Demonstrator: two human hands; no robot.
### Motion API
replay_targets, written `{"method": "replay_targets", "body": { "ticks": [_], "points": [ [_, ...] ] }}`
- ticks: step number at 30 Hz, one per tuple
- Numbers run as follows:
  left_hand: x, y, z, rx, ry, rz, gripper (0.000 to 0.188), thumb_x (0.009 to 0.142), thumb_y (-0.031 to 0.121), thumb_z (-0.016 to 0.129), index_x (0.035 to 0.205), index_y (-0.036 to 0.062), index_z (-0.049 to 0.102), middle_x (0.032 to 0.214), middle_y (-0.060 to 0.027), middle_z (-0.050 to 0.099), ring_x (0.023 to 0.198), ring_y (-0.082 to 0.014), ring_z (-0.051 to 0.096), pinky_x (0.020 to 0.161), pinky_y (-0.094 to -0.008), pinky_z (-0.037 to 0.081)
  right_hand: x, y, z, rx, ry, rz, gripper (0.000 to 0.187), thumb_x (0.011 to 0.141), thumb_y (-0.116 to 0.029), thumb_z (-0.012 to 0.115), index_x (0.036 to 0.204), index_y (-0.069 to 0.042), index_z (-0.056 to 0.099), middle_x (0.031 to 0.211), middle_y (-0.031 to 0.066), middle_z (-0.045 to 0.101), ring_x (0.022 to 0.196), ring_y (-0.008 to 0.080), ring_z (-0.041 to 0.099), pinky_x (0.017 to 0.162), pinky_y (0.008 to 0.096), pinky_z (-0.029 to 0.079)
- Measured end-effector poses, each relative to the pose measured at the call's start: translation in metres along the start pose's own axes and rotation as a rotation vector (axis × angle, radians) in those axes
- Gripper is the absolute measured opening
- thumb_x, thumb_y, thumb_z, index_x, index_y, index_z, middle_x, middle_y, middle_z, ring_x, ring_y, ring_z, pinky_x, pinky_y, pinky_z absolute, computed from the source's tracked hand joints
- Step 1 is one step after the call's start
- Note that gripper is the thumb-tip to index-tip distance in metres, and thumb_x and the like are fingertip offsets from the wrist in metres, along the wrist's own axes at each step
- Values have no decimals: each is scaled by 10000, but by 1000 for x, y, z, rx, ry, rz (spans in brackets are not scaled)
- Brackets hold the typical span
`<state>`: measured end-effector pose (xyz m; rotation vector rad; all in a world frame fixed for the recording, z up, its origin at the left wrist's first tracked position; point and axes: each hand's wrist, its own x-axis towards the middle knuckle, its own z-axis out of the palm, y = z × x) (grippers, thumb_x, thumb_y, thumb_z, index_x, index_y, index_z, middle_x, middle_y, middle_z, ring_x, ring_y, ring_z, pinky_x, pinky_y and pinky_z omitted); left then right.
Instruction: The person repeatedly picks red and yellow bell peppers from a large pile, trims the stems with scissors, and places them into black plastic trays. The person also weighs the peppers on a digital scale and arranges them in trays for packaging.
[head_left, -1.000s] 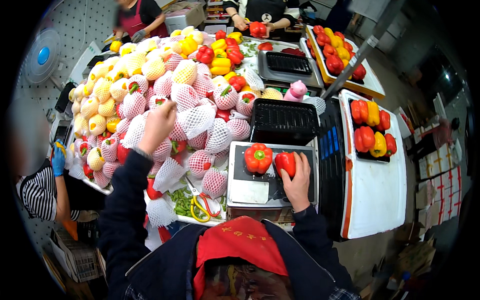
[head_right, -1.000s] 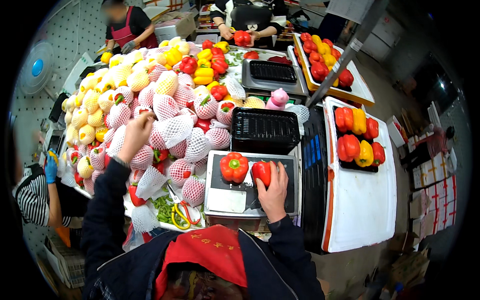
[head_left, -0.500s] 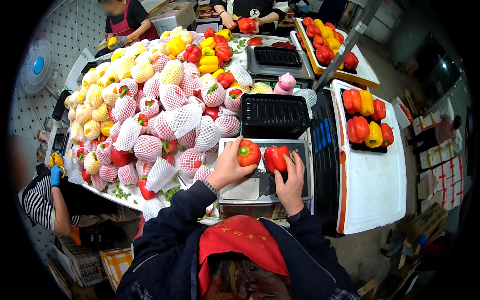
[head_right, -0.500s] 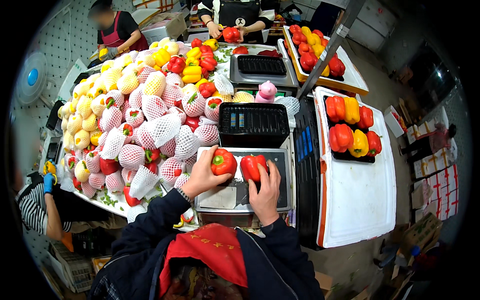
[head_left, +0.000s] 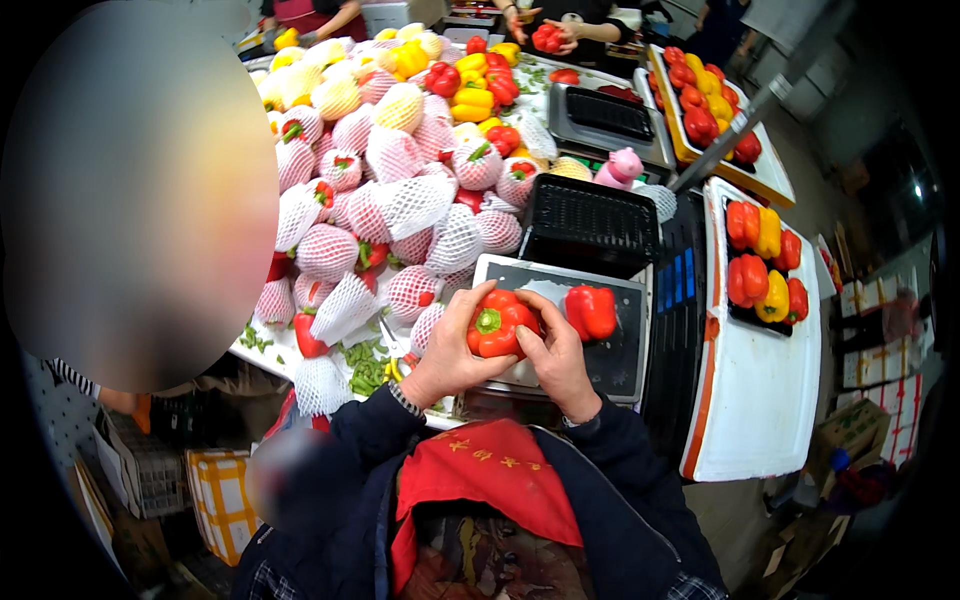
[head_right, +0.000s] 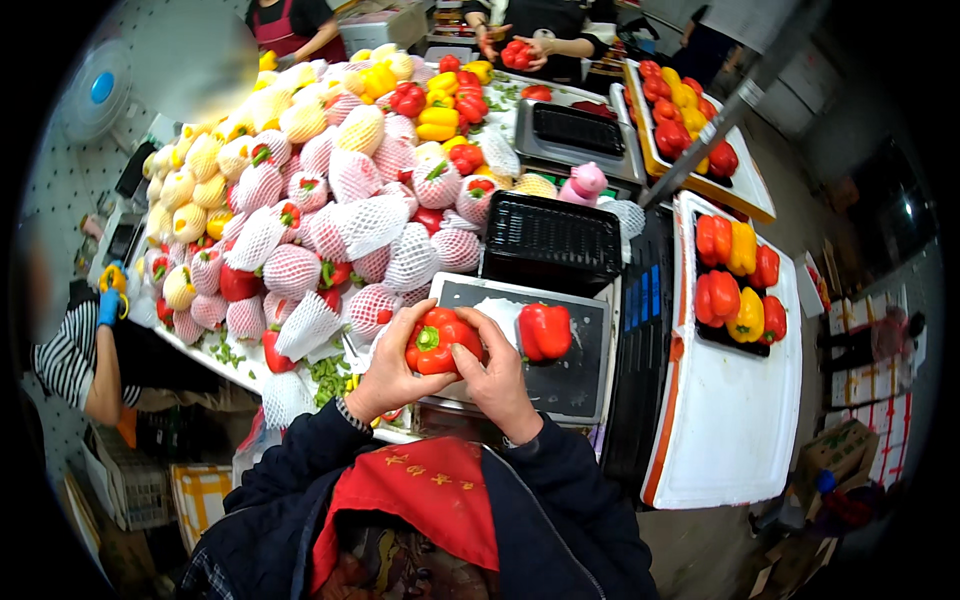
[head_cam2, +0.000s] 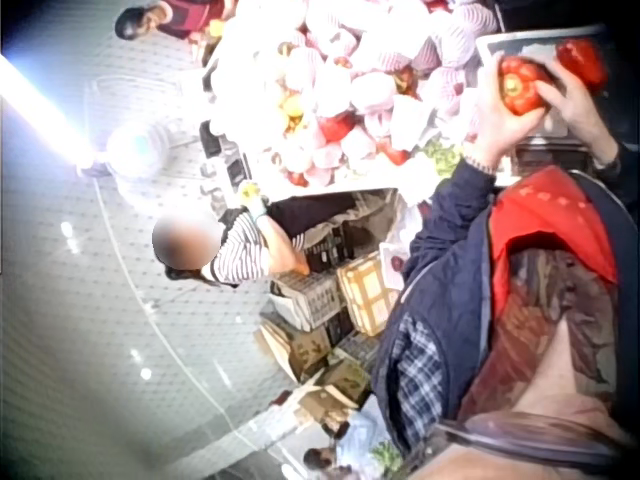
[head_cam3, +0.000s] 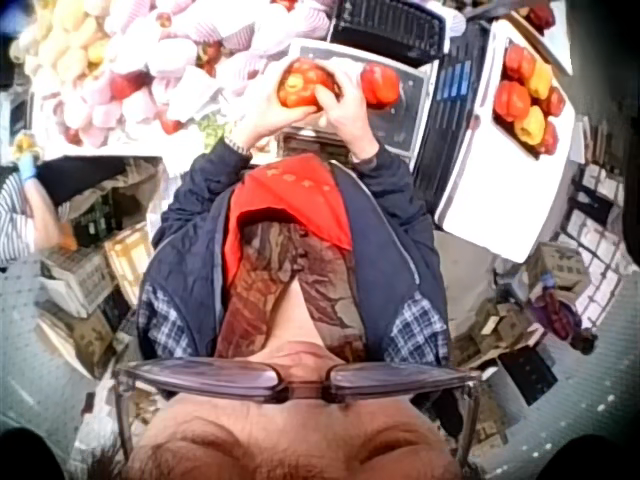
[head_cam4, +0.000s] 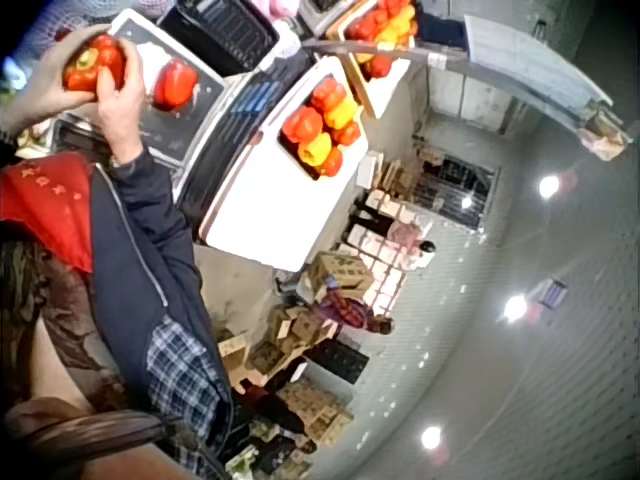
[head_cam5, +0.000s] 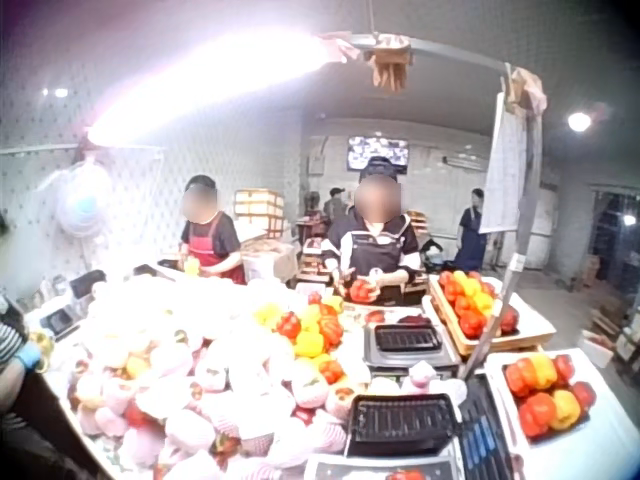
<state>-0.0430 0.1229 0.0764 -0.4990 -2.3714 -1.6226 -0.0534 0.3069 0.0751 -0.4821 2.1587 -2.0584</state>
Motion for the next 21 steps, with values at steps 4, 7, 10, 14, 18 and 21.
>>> {"method": "replay_targets", "body": {
  "ticks": [4,7,10,14,18,21],
  "points": [
    [-29,-4,-33,97,39,-104,920,671,259,888,1423,-29,443,1226,-192,551,1130,-309,578,990,-389,457,9,-4,32,164,-83,123,421,956,-86,590,1356,35,536,1290,136,618,1213,210,580,1053,328,439],
    [-55,-15,-49,98,99,-102,947,681,304,876,1445,-24,423,1256,-214,543,1165,-351,577,993,-417,463,9,-1,54,82,-149,161,400,971,-87,549,1352,34,541,1270,132,627,1190,202,588,1042,325,443],
    [-89,-13,-66,37,127,-326,959,688,345,856,1467,7,410,1256,-222,544,1147,-383,583,982,-425,474,7,-3,86,155,-257,268,395,998,-95,542,1362,56,522,1307,136,602,1212,204,570,1065,333,427],
    [-158,-30,-81,-75,314,-416,960,672,313,878,1465,13,427,1301,-214,550,1191,-352,578,1022,-403,462,3,9,131,10,-544,280,393,999,-71,565,1367,58,517,1319,136,600,1215,207,573,1052,329,439],
    [-243,-39,-88,-193,575,-635,898,729,275,868,1469,14,429,1362,-151,556,1249,-234,552,1066,-347,435,0,33,171,-80,-835,307,362,993,-63,578,1343,29,550,1260,133,630,1110,191,630,929,317,516],
    [-302,-32,-93,-443,882,-759,775,798,218,815,1451,22,447,1330,-103,559,1222,-180,544,1047,-321,439,2,26,199,-168,-1022,342,305,997,-65,577,1282,41,593,1136,118,691,1053,181,656,914,305,517]
  ]
}}
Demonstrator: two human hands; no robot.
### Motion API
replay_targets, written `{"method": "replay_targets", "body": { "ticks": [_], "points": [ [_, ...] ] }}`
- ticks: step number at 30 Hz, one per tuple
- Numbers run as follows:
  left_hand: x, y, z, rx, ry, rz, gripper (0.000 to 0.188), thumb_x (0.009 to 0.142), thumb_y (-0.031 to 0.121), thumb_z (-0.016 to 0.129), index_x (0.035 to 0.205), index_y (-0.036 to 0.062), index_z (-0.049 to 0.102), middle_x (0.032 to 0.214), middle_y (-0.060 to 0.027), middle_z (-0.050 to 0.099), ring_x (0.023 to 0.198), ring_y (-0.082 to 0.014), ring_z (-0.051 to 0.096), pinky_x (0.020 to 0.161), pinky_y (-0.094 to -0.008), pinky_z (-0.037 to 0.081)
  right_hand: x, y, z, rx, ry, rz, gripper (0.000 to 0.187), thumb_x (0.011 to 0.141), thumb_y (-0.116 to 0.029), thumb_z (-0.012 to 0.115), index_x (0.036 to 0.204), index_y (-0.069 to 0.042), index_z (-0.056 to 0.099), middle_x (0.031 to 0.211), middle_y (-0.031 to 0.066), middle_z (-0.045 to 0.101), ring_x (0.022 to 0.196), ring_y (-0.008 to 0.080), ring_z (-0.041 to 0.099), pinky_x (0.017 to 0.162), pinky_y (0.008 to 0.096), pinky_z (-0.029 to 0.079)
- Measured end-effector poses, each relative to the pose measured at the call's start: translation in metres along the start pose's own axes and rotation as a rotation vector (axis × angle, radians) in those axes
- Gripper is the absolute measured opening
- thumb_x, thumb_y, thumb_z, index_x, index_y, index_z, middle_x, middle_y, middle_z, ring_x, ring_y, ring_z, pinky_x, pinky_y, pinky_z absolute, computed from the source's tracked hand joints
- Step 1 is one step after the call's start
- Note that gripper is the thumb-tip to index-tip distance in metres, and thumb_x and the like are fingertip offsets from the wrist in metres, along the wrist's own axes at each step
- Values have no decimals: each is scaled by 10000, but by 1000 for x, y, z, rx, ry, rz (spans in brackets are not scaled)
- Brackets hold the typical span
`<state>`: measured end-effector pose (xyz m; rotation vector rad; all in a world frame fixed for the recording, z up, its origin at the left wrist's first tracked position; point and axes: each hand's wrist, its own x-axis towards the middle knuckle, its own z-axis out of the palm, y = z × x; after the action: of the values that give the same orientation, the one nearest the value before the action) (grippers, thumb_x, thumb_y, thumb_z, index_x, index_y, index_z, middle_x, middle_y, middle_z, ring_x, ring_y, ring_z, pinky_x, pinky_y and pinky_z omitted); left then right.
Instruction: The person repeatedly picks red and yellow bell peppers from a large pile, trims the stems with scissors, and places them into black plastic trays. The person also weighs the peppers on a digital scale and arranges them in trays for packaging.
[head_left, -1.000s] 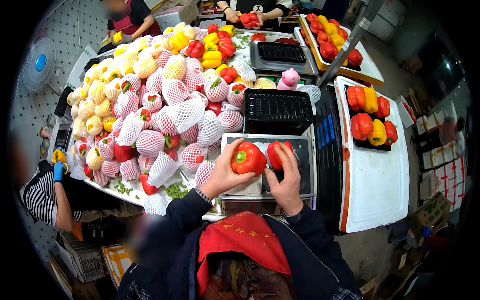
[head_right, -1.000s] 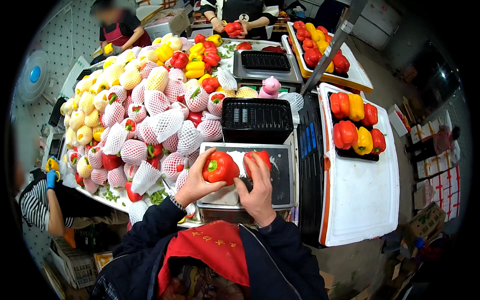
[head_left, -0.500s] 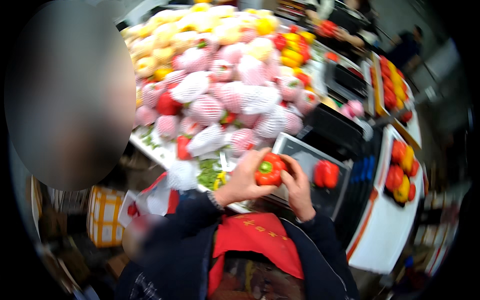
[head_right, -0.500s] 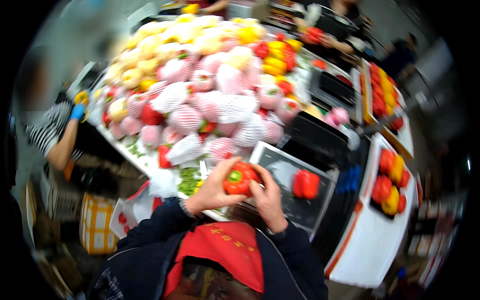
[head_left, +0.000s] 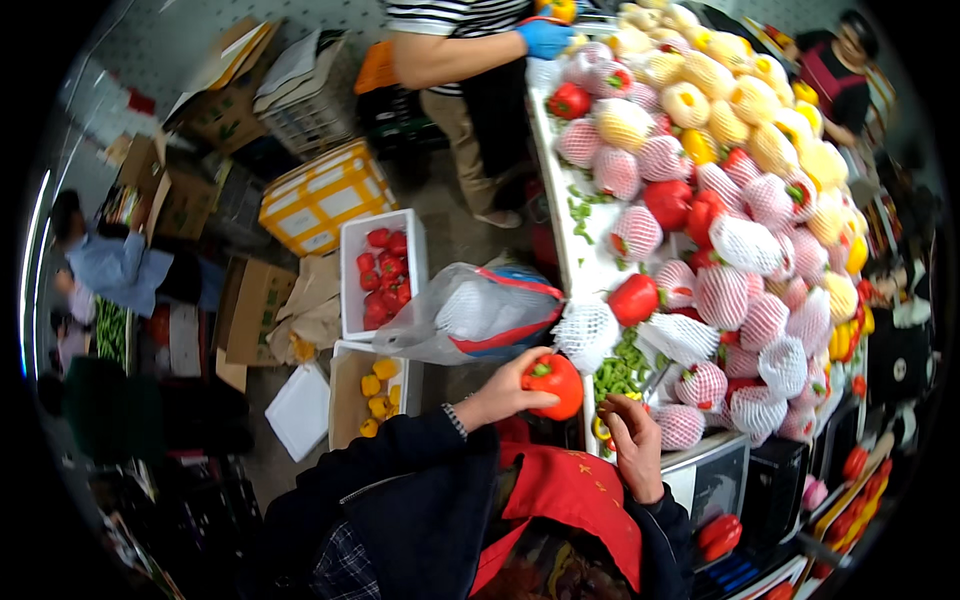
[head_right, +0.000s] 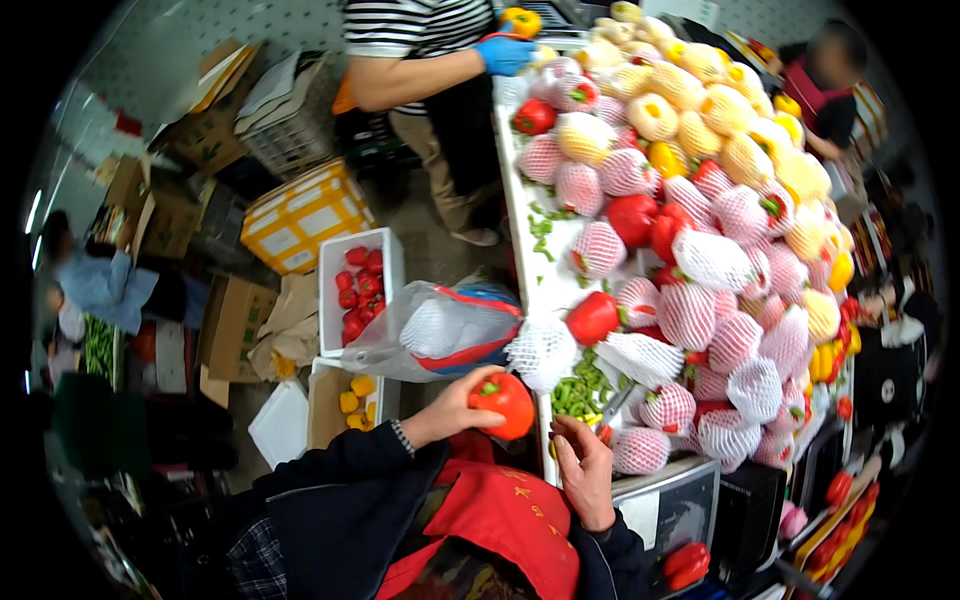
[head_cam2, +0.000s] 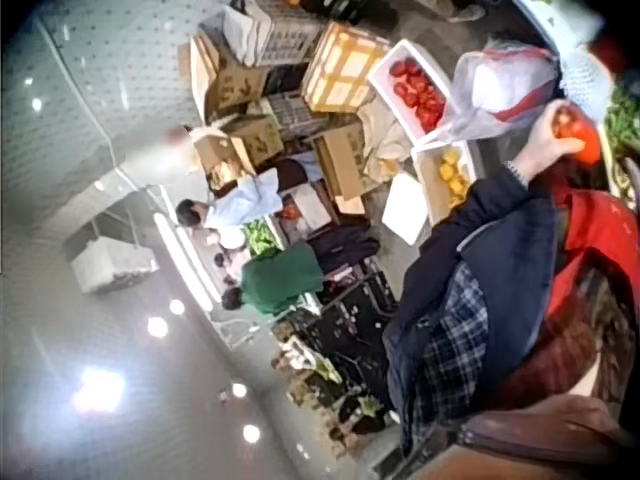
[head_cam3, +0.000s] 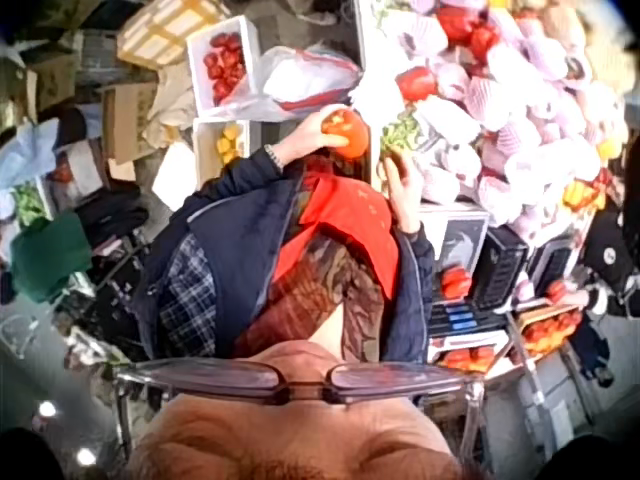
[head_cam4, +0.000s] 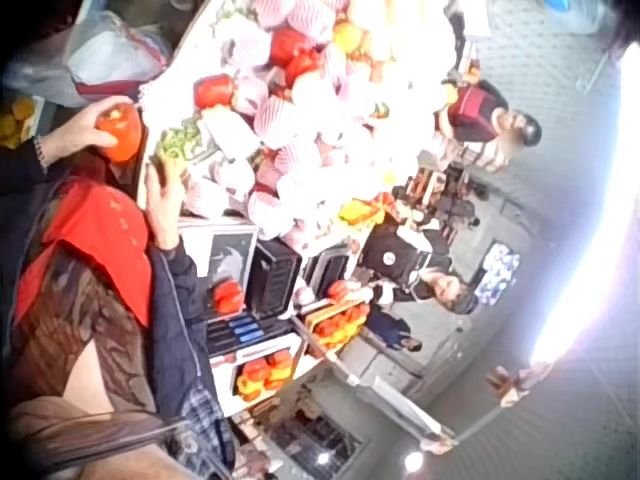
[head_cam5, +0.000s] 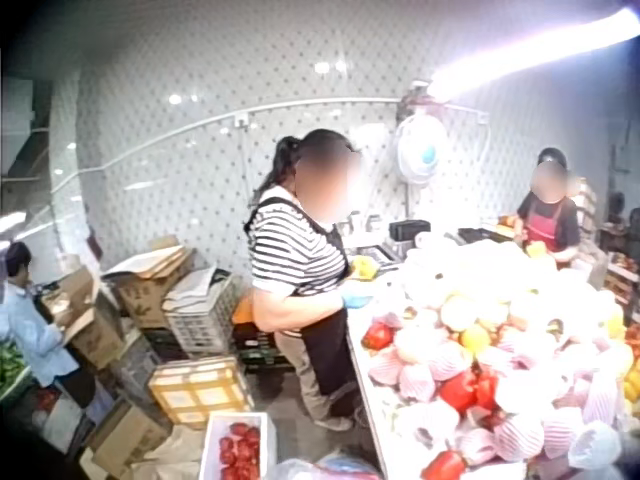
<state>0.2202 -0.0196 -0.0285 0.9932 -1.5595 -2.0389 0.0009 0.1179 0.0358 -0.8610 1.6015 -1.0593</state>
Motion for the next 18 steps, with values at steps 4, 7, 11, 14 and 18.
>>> {"method": "replay_targets", "body": {
  "ticks": [4,7,11,14,18],
  "points": [
    [-36,-46,-63,-555,371,-79,623,877,274,720,1419,75,489,1305,-125,583,1170,-225,594,980,-373,497,25,5,15,-97,-131,-32,273,983,-61,588,1231,48,625,1080,120,724,971,157,668,864,282,519],
    [-63,-85,-115,-970,674,-25,594,918,409,680,1383,91,493,1309,-176,593,1115,-324,623,858,-446,547,34,3,25,-130,-200,-51,273,968,-56,602,1216,55,630,1064,122,733,952,156,677,854,277,521],
    [-63,-77,-200,-957,909,160,550,940,501,675,1313,110,569,1278,-91,635,1084,-263,646,890,-426,556,39,3,37,-121,-199,-83,264,967,-75,610,1201,42,641,1059,143,734,973,187,700,855,294,529],
    [-53,-78,-260,-1017,987,328,552,977,448,631,1364,75,507,1263,-135,637,1134,-280,630,977,-417,536,37,-8,35,-264,-206,-155,259,961,-107,624,1187,16,654,1052,159,731,959,233,712,844,320,541],
    [-17,-34,-256,-1017,1079,103,366,1008,345,590,1224,57,525,1106,-165,659,1064,-269,635,904,-391,548,32,-5,24,-246,-68,-256,266,953,-145,640,1170,6,663,1018,176,727,901,278,715,798,353,554]
  ]
}}
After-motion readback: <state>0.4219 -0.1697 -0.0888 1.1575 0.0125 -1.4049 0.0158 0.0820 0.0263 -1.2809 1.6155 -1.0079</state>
